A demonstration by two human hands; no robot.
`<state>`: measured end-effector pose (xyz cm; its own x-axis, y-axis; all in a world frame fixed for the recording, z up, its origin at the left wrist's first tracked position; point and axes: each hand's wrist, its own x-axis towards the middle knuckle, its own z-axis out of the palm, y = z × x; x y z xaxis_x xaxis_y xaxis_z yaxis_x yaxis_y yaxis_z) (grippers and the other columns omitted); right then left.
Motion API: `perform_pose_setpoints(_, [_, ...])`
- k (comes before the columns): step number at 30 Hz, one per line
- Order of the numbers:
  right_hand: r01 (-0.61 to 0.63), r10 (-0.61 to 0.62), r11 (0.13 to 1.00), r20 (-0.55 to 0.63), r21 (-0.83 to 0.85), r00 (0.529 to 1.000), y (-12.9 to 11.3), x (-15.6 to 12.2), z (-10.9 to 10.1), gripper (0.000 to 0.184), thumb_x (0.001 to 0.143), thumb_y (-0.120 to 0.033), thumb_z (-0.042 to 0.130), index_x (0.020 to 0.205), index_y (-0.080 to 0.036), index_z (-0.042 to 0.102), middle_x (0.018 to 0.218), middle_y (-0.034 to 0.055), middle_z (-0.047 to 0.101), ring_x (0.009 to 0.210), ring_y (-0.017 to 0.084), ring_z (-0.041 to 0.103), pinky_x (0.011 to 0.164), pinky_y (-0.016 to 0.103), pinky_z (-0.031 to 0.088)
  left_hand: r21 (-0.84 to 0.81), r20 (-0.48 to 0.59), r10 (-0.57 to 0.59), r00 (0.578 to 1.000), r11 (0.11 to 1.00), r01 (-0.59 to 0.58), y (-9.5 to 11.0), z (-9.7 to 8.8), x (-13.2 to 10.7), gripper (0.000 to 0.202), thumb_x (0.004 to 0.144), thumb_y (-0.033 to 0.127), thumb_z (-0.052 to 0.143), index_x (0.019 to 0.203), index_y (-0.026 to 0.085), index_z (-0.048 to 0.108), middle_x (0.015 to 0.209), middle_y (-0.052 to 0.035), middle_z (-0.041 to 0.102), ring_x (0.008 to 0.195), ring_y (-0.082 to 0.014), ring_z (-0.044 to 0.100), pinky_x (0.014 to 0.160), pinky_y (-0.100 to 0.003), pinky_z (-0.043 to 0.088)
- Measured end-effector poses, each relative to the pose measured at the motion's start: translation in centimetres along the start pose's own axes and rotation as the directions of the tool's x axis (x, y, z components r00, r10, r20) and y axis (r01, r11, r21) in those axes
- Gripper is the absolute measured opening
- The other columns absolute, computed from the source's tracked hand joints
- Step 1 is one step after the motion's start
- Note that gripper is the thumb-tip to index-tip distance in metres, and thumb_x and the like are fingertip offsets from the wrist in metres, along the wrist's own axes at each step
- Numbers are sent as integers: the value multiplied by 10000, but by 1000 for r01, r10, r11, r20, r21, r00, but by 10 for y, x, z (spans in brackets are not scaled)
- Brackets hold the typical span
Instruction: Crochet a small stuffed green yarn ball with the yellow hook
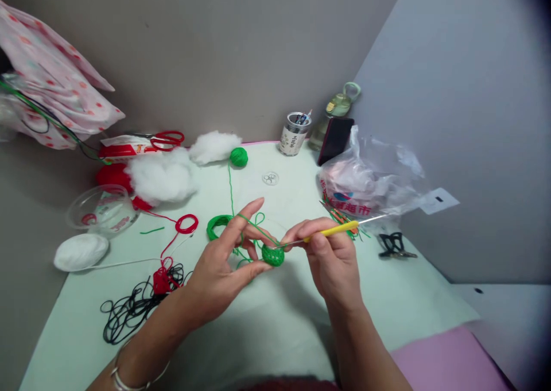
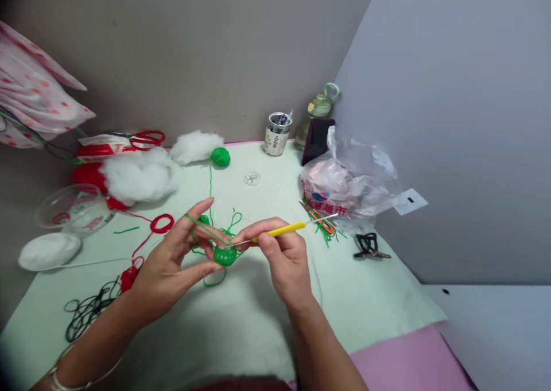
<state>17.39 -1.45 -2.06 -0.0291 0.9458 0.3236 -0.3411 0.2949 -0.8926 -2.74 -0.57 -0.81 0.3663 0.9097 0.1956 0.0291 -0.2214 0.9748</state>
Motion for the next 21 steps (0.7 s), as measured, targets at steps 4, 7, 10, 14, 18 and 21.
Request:
perform_pose_setpoints(4, [-20,20,1000,49,-13,999,-2,0,-4,185,1042,-374,606,1023,-265,753,942,6,794,871,142,751,799,269,614,35,21,9,1000,999,-9,-1,-2,0,787,893,157,760,1563,404,431,1071,23,761,937,-142,678,900,-274,553])
perform_pose_setpoints(7, [-9,12,999,77,-37,997,-4,1,-8,190,1052,-373,587,1023,-261,738,945,4,796,879,144,755,815,279,615,50,43,18,999,999,-20,-1,-2,0,787,904,156,749,1569,411,415,1066,27,757,925,-137,670,879,-266,555])
perform_pose_setpoints(10, [17,-8,996,102,-86,995,-7,1,-10,191,1059,-364,574,1026,-256,728,944,9,794,879,154,759,825,299,617,63,66,31,997,997,-35,-1,-3,0,801,907,148,743,1577,417,397,1072,29,752,904,-130,665,832,-250,554])
perform_pose_setpoints(14, [69,-40,974,140,-214,989,-13,0,-12,193,1071,-314,548,1042,-254,729,971,19,788,907,163,761,838,311,614,78,75,31,997,996,-37,-2,-4,1,810,914,133,728,1593,398,376,1058,21,749,893,-129,667,809,-242,550])
perform_pose_setpoints(18, [146,-80,927,199,-345,977,-16,-1,-13,207,1074,-237,529,1100,-272,731,1005,16,779,950,160,746,853,307,596,102,66,32,997,994,-39,-5,-5,2,823,901,102,719,1594,388,378,1043,22,742,874,-127,653,814,-245,545])
perform_pose_setpoints(21, [244,-143,879,261,-410,955,-15,-2,-10,227,1054,-167,548,1156,-271,722,1031,24,774,982,158,731,865,303,579,117,47,19,999,993,-25,-6,-5,2,824,889,93,720,1587,383,390,1025,26,738,857,-126,637,812,-251,538])
